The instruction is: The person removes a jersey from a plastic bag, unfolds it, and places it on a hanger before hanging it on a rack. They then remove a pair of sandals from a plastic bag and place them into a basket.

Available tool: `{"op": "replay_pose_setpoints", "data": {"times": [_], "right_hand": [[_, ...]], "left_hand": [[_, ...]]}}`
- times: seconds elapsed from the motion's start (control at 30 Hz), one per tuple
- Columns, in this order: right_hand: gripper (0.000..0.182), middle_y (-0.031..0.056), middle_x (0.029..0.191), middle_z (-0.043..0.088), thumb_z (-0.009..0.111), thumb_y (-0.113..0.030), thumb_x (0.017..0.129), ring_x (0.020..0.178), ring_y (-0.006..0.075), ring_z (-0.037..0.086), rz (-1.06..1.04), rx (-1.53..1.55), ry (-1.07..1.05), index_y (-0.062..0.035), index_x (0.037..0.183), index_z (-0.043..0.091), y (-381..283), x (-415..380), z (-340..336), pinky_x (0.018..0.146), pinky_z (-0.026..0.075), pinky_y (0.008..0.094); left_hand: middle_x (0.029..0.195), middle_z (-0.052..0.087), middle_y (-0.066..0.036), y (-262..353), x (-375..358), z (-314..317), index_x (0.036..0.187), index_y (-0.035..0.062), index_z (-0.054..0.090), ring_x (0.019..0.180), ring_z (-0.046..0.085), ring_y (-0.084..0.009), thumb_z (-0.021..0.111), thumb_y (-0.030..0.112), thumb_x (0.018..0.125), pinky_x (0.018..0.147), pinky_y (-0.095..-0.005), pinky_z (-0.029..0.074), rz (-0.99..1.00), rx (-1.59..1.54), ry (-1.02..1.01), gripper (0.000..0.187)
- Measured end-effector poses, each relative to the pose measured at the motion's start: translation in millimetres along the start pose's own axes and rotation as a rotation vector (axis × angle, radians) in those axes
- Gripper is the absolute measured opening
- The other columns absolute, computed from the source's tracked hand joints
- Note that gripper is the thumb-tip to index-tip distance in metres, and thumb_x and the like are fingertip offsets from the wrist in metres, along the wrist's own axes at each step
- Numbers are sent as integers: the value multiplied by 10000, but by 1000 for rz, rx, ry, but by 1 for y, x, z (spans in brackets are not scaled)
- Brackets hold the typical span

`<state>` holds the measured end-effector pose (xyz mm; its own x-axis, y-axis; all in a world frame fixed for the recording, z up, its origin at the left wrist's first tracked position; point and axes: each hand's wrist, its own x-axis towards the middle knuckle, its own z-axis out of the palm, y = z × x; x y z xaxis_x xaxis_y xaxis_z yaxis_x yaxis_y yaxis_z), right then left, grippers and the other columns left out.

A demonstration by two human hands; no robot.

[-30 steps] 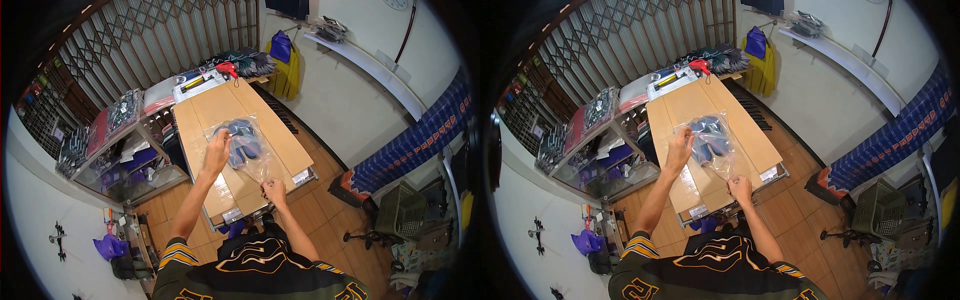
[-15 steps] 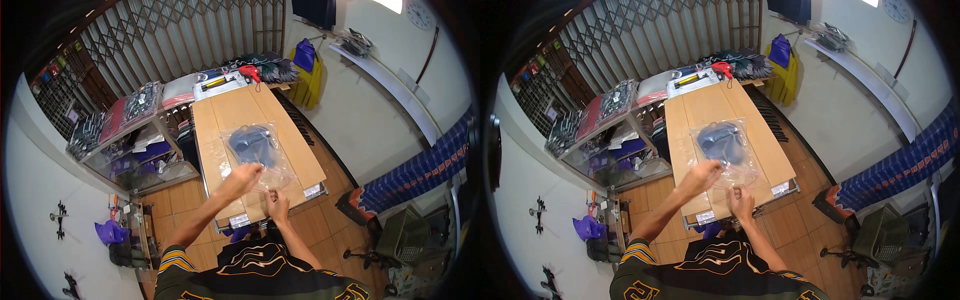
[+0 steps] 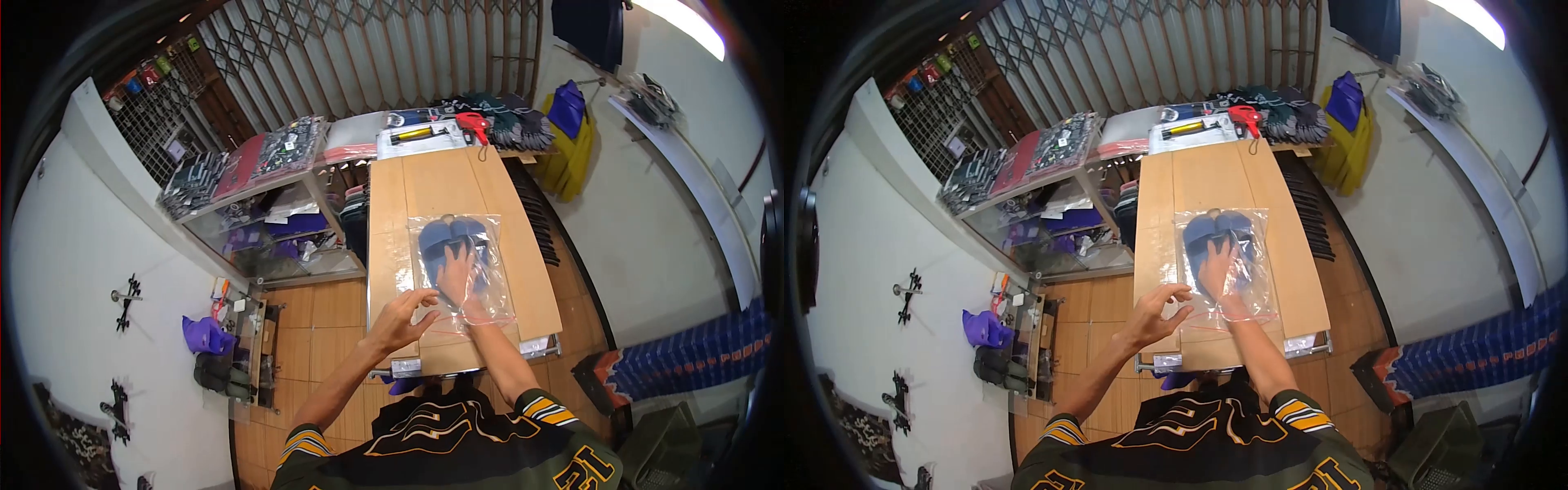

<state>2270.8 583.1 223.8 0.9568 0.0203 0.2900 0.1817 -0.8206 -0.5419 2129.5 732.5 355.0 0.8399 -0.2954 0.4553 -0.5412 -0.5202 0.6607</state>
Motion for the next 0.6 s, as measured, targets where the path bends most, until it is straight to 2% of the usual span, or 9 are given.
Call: {"op": "replay_pose_setpoints", "data": {"times": [0.13, 0.17, 0.27, 0.3, 0.4, 0.47, 0.53, 0.57, 0.6], "right_hand": [[554, 278, 1457, 465, 704, -221, 885, 1442, 509, 331, -2, -62, -54, -26, 1386, 567, 0, 17, 0, 1121, 253, 743], [508, 262, 1445, 486, 699, -210, 854, 1432, 486, 355, -6, -40, -16, 17, 1301, 614, 2, 18, 5, 1106, 257, 741], [490, 265, 1407, 519, 667, -232, 874, 1417, 480, 380, -77, -84, -101, 38, 1281, 621, -9, 8, -39, 1107, 255, 743], [473, 282, 1340, 562, 648, -246, 885, 1410, 487, 397, -147, -165, -59, 50, 1253, 633, -3, 1, -38, 1117, 233, 758], [449, 303, 1325, 572, 631, -244, 895, 1410, 494, 404, -344, -165, 127, 51, 1232, 644, 25, -30, -25, 1140, 219, 750], [507, 356, 1330, 563, 665, -244, 878, 1404, 528, 383, -371, -85, 245, 74, 1272, 635, 30, -39, -16, 1147, 200, 747], [472, 357, 1301, 581, 652, -246, 881, 1410, 505, 381, -182, -8, -41, 54, 1243, 676, 4, -39, -67, 1150, 193, 743], [463, 353, 1301, 583, 648, -247, 881, 1407, 500, 387, -187, 0, -53, 51, 1233, 686, 3, -42, -78, 1155, 185, 738], [456, 350, 1300, 585, 644, -248, 880, 1405, 494, 393, -191, 7, -63, 49, 1222, 695, 4, -47, -85, 1161, 176, 733]], "left_hand": [[1052, 744, -103, -13, 6, 0, 1241, 57, 645, 947, 714, -238, 804, 127, 888, 815, -350, 564, -117, 11, 16, 394], [1048, 741, -115, -16, 12, -1, 1235, 52, 645, 958, 716, -255, 798, 131, 892, 837, -362, 567, -141, 13, 23, 383], [1055, 731, -139, -23, 40, -2, 1215, 32, 646, 985, 709, -281, 793, 142, 892, 875, -378, 560, -195, 16, 54, 371], [1058, 729, -143, -28, 52, -2, 1210, 28, 646, 991, 706, -285, 793, 143, 890, 879, -382, 557, -203, 25, 68, 371], [1093, 711, -176, -46, 96, -2, 1183, 6, 651, 1029, 684, -324, 777, 158, 897, 927, -407, 534, -186, 94, 77, 347], [1143, 698, -198, -72, 127, 5, 1191, -4, 654, 1098, 658, -357, 739, 212, 934, 976, -428, 510, -101, 201, 115, 346], [1202, 678, -210, -107, 156, 13, 1216, -4, 656, 1172, 622, -377, 704, 263, 961, 1021, -441, 481, -137, 247, 59, 372], [1116, 712, -208, -123, 170, 20, 1196, -5, 681, 1090, 662, -385, 672, 304, 991, 982, -458, 508, -80, 307, 85, 370], [1090, 719, -212, -133, 182, 24, 1180, -8, 690, 1070, 676, -376, 655, 323, 1005, 962, -451, 517, -174, 292, -35, 376]]}}
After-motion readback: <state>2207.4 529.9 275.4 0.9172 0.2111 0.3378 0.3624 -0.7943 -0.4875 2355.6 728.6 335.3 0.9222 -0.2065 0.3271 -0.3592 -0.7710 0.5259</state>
